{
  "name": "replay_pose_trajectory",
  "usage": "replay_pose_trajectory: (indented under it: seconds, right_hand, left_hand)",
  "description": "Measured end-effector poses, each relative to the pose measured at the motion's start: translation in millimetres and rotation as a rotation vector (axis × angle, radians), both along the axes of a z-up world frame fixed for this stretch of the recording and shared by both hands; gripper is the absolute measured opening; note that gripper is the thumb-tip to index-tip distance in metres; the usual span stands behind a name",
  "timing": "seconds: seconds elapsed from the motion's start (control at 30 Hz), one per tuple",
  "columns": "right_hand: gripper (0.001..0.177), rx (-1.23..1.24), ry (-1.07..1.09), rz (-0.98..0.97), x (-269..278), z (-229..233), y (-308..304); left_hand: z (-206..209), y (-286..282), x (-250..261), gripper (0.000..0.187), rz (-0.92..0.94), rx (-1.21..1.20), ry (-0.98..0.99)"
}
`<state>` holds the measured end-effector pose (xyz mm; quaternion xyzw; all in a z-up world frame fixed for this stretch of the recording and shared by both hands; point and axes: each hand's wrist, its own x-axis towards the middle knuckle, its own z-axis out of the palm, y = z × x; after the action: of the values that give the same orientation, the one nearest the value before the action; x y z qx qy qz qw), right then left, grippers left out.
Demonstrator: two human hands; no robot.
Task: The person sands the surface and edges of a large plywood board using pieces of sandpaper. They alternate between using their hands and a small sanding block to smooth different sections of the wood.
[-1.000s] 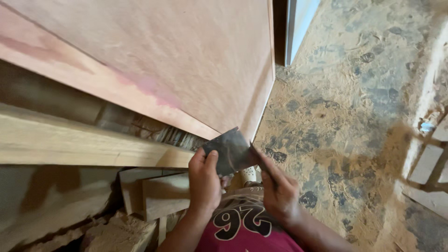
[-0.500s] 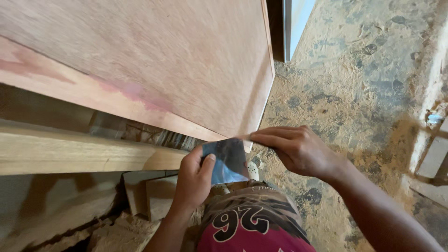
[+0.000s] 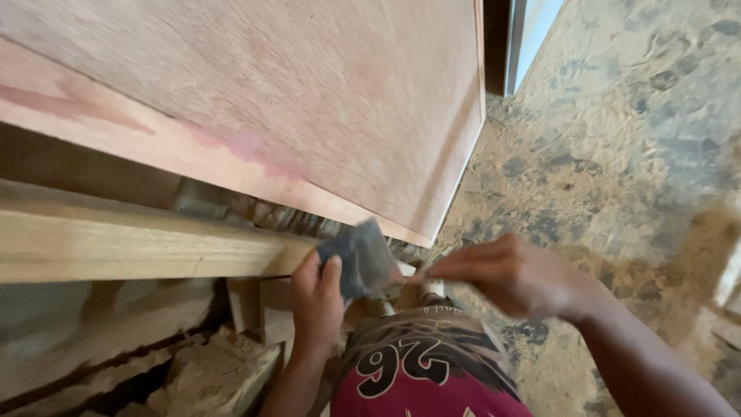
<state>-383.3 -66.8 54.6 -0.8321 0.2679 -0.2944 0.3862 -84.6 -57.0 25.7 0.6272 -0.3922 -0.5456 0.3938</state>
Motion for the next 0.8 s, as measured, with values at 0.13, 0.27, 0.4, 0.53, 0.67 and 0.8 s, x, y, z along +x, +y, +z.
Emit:
replay_pose_trajectory:
  seconds: [0.13,0.27,0.4,0.53,0.67,0.8]
  right_hand:
    - [0.031,0.073,-0.126,-0.463,28,-14,-20]
    - [0.04,0.755,-0.018,-0.74,103,-29,-39]
    - [0.04,0.214,-0.387,-0.622,157,-44,-56]
    - [0.041,0.021,-0.427,-0.643,176,-55,-57]
    - [0.043,-0.041,-0.406,-0.698,191,-60,-55]
    - [0.044,-0.188,-0.414,-0.72,219,-70,-67]
  left_hand:
    - [-22,30,33,0.02,-0.072,-0.048,-0.128]
    - [-38,61,68,0.023,0.005,0.208,-0.131]
    - [-55,78,86,0.025,0.118,0.227,-0.139]
    - [-66,90,99,0.029,0.16,0.273,-0.099]
    - [-68,94,108,0.029,0.187,0.167,-0.021]
    - [-62,91,117,0.029,0.216,0.259,-0.059]
